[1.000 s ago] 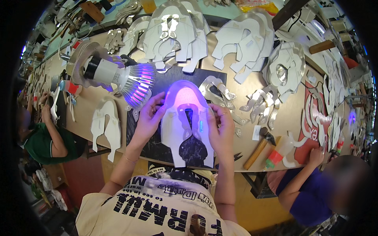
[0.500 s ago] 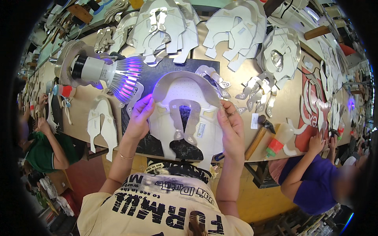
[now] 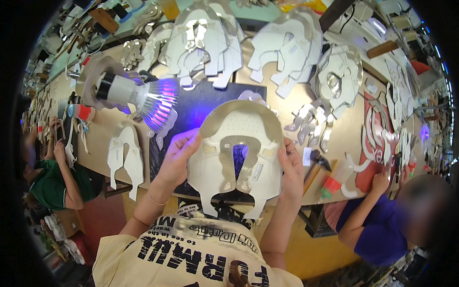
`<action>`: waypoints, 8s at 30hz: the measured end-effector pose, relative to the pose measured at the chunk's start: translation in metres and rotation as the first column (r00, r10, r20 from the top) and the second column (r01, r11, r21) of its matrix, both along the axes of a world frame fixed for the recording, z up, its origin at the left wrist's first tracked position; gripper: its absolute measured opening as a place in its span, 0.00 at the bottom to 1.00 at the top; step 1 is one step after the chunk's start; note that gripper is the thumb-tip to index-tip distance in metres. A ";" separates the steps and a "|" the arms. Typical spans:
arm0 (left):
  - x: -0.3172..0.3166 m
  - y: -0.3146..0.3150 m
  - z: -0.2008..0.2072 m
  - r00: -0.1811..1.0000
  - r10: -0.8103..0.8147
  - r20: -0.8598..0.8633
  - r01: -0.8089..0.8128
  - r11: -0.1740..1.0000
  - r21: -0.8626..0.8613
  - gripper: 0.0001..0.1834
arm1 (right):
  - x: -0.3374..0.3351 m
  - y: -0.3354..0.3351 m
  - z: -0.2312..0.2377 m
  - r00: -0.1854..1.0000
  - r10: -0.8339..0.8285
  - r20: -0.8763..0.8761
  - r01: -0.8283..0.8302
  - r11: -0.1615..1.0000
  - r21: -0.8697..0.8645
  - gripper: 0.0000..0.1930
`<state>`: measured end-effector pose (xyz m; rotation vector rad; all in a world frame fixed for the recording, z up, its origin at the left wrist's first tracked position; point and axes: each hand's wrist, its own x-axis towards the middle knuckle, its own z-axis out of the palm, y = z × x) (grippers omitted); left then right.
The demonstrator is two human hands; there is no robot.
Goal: The person assembles white decorative cutout parts on a workbench. They apply liquid from a squeeze bottle, press and align pieces, and handle multiple cutouts one at a time under a purple curing lamp. Finished pieces are set aside on the table.
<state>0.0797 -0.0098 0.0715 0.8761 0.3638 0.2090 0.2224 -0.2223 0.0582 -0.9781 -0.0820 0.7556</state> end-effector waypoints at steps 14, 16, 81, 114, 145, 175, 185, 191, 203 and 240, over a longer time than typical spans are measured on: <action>-0.054 -0.049 -0.064 0.969 0.241 -0.050 -0.001 0.207 0.978 0.33 | 0.029 -0.006 0.067 0.725 0.308 0.616 0.140 0.810 -0.570 0.15; -0.062 -0.056 -0.066 0.991 0.106 -0.077 0.060 0.152 0.987 0.32 | 0.041 -0.013 0.078 0.693 0.086 0.716 0.313 0.859 -0.406 0.15; -0.047 -0.063 -0.064 0.961 0.069 -0.269 0.276 -0.123 0.953 0.25 | 0.293 -0.047 -0.036 0.589 0.168 0.790 0.701 0.380 -0.603 0.30; -0.045 -0.069 -0.062 0.954 0.153 -0.256 0.276 -0.125 0.953 0.24 | 0.318 -0.032 -0.098 0.208 0.038 0.977 0.976 0.064 -0.210 0.26; -0.045 -0.067 -0.062 0.966 0.117 -0.232 0.246 -0.118 0.962 0.24 | 0.344 -0.091 -0.107 0.481 -0.576 0.661 0.840 0.519 -0.159 0.15; -0.043 -0.068 -0.059 0.952 0.120 -0.283 0.299 -0.145 0.943 0.25 | 0.376 -0.100 -0.060 0.299 -0.044 0.953 0.948 0.123 -0.292 0.30; -0.041 -0.069 -0.055 0.960 0.126 -0.248 0.261 -0.090 0.961 0.23 | 0.364 -0.094 -0.026 0.295 -0.267 0.918 0.911 0.369 -0.186 0.24; 0.006 -0.064 -0.027 0.998 -0.057 -0.001 -0.005 -0.105 0.994 0.18 | 0.334 -0.098 0.074 0.092 -0.380 0.921 0.916 0.395 0.071 0.17; 0.302 -0.060 -0.050 0.953 -0.041 -0.300 0.264 0.594 0.760 0.25 | 0.310 -0.158 0.096 0.115 -0.843 0.525 0.734 0.428 0.528 0.20; 0.351 -0.066 -0.059 0.931 0.236 0.278 -0.341 0.295 0.893 0.08 | 0.313 -0.199 0.021 0.572 -0.763 0.301 0.625 0.643 0.443 0.18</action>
